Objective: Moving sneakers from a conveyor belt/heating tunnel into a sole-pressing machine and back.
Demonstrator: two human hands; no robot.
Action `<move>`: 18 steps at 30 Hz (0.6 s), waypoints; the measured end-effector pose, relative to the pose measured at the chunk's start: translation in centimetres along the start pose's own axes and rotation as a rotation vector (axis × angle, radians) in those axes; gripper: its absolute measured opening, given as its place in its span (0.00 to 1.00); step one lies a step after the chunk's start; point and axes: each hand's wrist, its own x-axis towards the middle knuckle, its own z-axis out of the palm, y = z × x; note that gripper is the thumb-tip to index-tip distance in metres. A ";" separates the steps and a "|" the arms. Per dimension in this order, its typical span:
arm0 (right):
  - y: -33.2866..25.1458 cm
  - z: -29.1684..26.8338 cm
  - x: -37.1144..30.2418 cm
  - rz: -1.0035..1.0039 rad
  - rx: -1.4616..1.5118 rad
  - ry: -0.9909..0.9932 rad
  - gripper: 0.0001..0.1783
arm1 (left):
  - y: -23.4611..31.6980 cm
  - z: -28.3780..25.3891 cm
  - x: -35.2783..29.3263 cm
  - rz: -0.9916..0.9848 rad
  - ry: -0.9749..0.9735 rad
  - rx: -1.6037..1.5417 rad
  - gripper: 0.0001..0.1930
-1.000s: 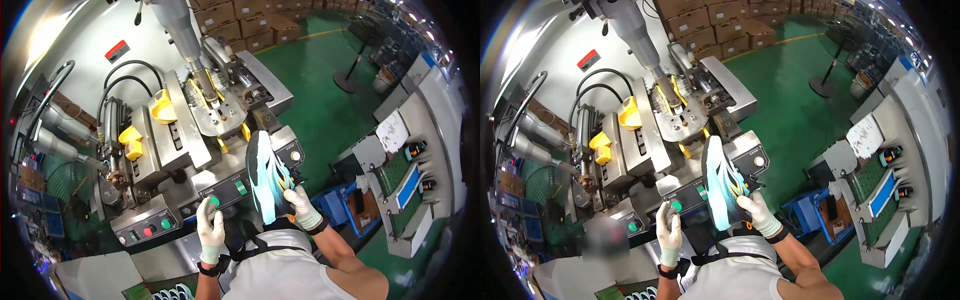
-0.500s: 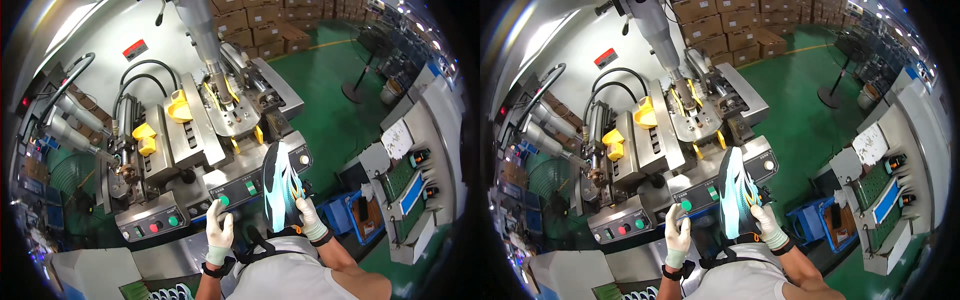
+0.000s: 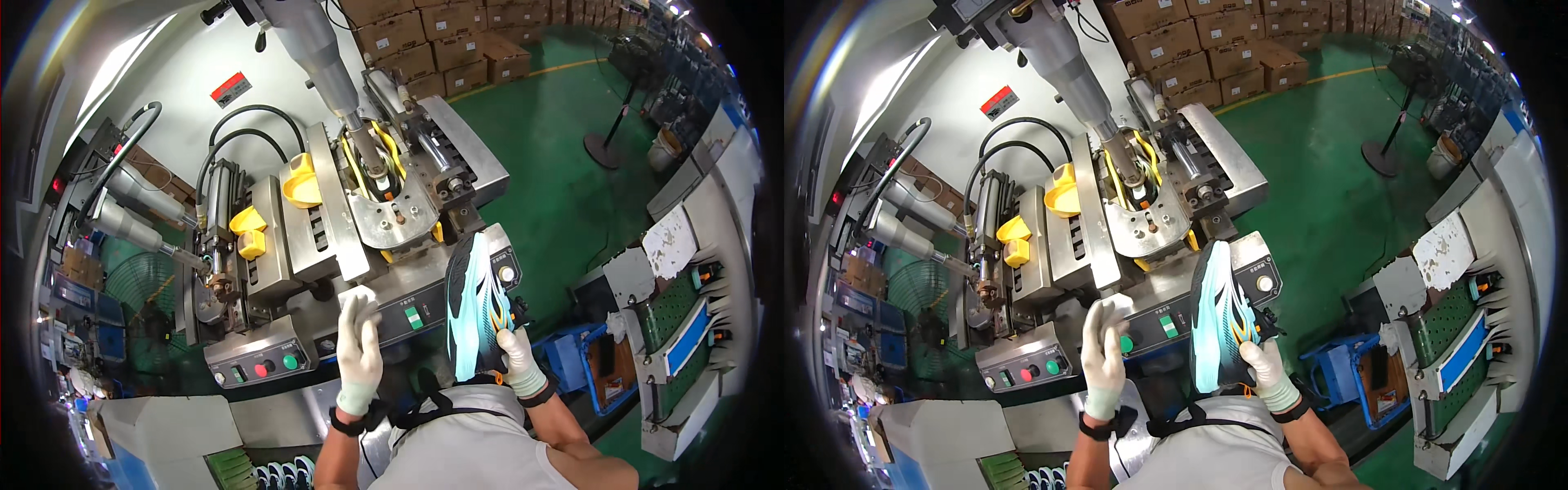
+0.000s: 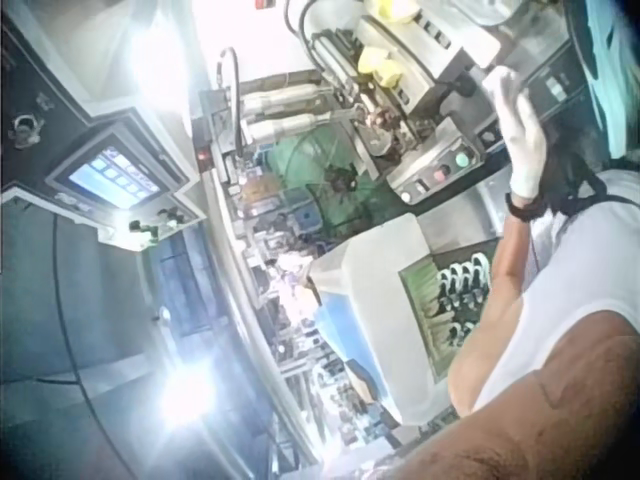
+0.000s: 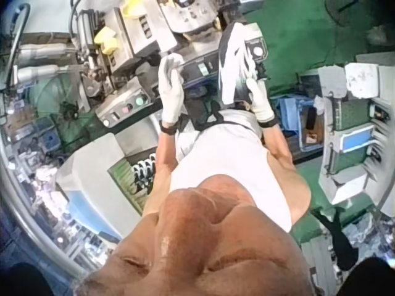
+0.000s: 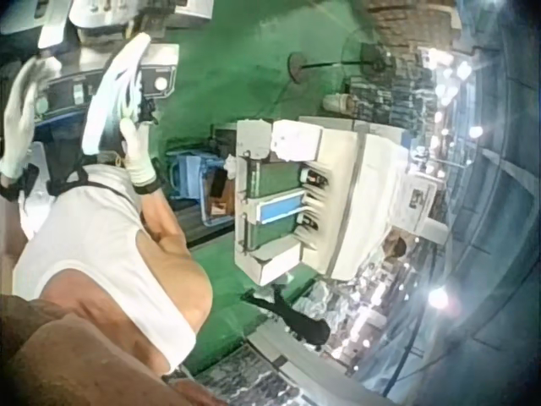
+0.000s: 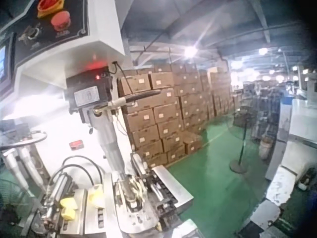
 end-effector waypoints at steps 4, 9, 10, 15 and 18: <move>-0.7 0.4 0.7 -0.001 -0.010 -0.011 0.46 | 0.8 1.0 6.7 -0.001 -0.043 -0.042 0.25; -0.8 1.0 1.2 -0.053 0.005 0.025 0.40 | -1.6 1.8 13.0 0.032 -0.018 -0.050 0.26; -0.6 0.8 1.2 -0.065 0.042 0.014 0.36 | -2.0 1.8 13.6 0.035 0.001 -0.048 0.26; -0.3 0.0 1.8 -0.088 0.046 0.030 0.36 | -3.0 2.6 15.1 -0.019 0.031 -0.015 0.29; -0.3 -1.0 2.3 -0.090 0.045 0.053 0.37 | -5.7 3.5 17.1 -0.041 0.040 0.063 0.29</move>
